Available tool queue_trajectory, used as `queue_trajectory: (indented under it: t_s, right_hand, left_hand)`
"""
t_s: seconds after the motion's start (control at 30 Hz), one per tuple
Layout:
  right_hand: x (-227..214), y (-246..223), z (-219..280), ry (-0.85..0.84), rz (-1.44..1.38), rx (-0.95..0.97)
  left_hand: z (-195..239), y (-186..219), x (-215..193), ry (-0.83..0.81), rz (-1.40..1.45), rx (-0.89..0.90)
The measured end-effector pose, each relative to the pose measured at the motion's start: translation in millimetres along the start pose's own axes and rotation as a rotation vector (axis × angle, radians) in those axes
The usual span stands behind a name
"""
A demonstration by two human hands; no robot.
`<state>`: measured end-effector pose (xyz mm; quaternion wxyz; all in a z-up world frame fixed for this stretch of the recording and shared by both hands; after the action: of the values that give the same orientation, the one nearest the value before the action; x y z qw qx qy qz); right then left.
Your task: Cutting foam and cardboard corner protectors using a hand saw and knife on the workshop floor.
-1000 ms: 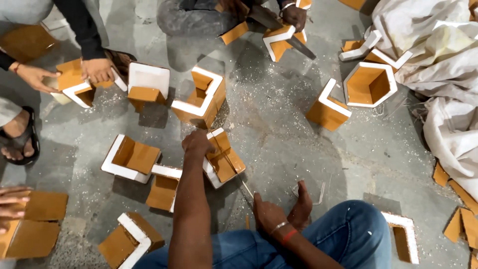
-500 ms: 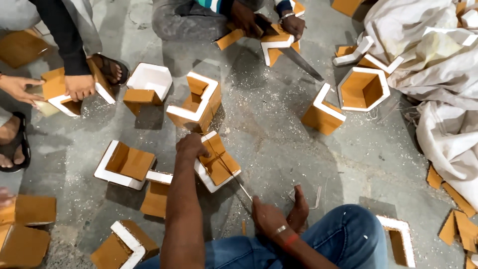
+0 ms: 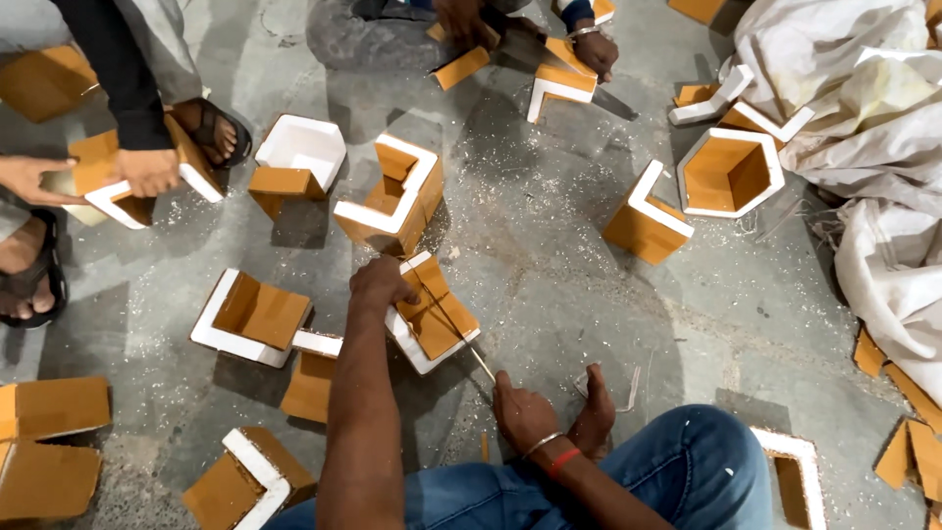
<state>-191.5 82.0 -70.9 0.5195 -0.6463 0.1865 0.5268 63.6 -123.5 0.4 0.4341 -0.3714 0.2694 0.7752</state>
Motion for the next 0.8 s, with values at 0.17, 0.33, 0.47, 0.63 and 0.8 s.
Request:
queue_trajectory:
  t_s: [0.17, 0.33, 0.47, 0.63, 0.8]
  right_hand:
    - [17, 15, 33, 0.037, 0.037, -0.066]
    - [-2, 18, 76, 0.017, 0.083, -0.107]
    - [-58, -12, 100, 0.011, 0.032, -0.118]
    - [-90, -36, 102, -0.029, 0.061, -0.093]
    - [-92, -45, 74, 0.093, 0.114, -0.198]
  left_hand:
    - [-12, -2, 5, -0.008, -0.009, -0.018]
    - [-18, -1, 14, -0.007, -0.007, -0.002]
    - [-48, -16, 56, -0.148, 0.117, 0.074]
    - [-33, -27, 65, -0.180, 0.283, 0.144]
    - [33, -12, -4, 0.430, 0.325, 0.374]
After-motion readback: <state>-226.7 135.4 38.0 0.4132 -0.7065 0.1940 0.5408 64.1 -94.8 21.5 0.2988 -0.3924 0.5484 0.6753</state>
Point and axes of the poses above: each hand's wrist, its own z-axis away from the middle knuckle, its own x-axis out of the palm, y = z × x, the point moved 6 cm from there along -z, towards the middle knuckle, and after that the axes turned 13 degrees about -x, right-handed, at the moved point
